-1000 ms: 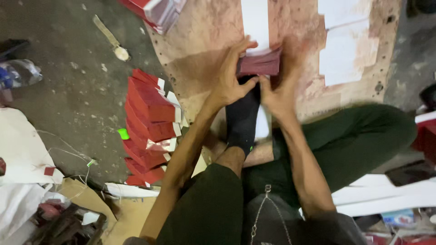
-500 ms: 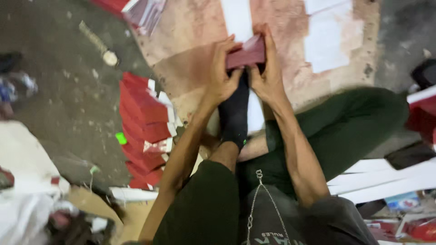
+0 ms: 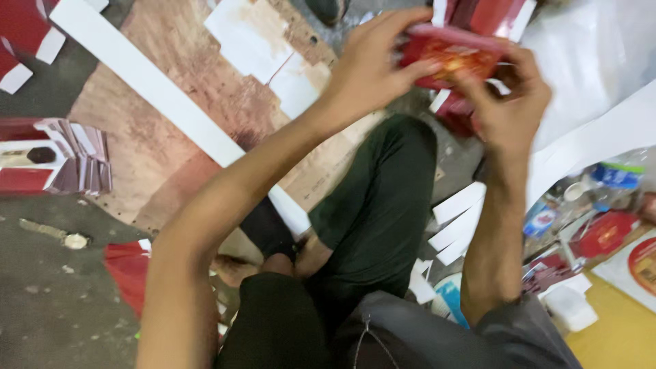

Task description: The person assembles small red and white paper boxes by folding the flaps and pressing them into shape. They handle the boxes one at a time, folding the sides and bottom, then stacking the completed units on the floor.

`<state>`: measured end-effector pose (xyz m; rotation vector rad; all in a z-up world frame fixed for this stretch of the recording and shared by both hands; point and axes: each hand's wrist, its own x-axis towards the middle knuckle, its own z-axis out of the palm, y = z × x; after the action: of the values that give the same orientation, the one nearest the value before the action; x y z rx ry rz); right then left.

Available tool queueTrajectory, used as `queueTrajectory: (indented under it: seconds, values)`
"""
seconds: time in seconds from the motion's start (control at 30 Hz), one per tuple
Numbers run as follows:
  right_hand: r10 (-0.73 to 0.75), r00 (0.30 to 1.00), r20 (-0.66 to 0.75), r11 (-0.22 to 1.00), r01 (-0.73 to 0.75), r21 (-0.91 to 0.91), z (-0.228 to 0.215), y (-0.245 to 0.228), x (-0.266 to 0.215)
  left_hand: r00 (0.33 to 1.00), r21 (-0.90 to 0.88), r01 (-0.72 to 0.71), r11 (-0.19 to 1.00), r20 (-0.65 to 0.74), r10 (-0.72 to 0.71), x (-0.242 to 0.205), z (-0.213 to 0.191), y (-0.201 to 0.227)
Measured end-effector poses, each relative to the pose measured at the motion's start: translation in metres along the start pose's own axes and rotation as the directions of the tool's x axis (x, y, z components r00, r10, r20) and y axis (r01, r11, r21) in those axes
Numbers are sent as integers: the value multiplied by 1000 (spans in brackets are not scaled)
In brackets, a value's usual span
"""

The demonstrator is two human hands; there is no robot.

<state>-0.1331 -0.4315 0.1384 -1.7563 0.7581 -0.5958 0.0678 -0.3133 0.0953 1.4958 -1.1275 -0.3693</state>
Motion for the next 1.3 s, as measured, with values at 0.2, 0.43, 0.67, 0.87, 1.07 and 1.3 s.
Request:
queueTrajectory:
  seconds: [0.2,0.43,0.67,0.87,1.07,1.3]
  values:
    - [222,960,-170,964,-189,189,-67,49,77,909,-28,417,909,44,-415,91,133,-43]
    - [227,968,-103,968,-236,-80,-65,123,88,852,110,524,845,-58,-521,75,153,-98]
    - [480,866,141,782,-495,379,-63,141,101,814,86,577,812,19,-580,78,140,-111]
    - [538,833,132,689,-525,499,-58,154,119,771,98,618,780,115,-626,79,130,-116]
    - [490,855,168,780,-517,352,-57,161,123,836,-399,548,735,235,-495,68,132,-138]
    - [413,889,199,678,-446,584,-52,124,106,869,-42,488,872,119,-481,50,129,-118]
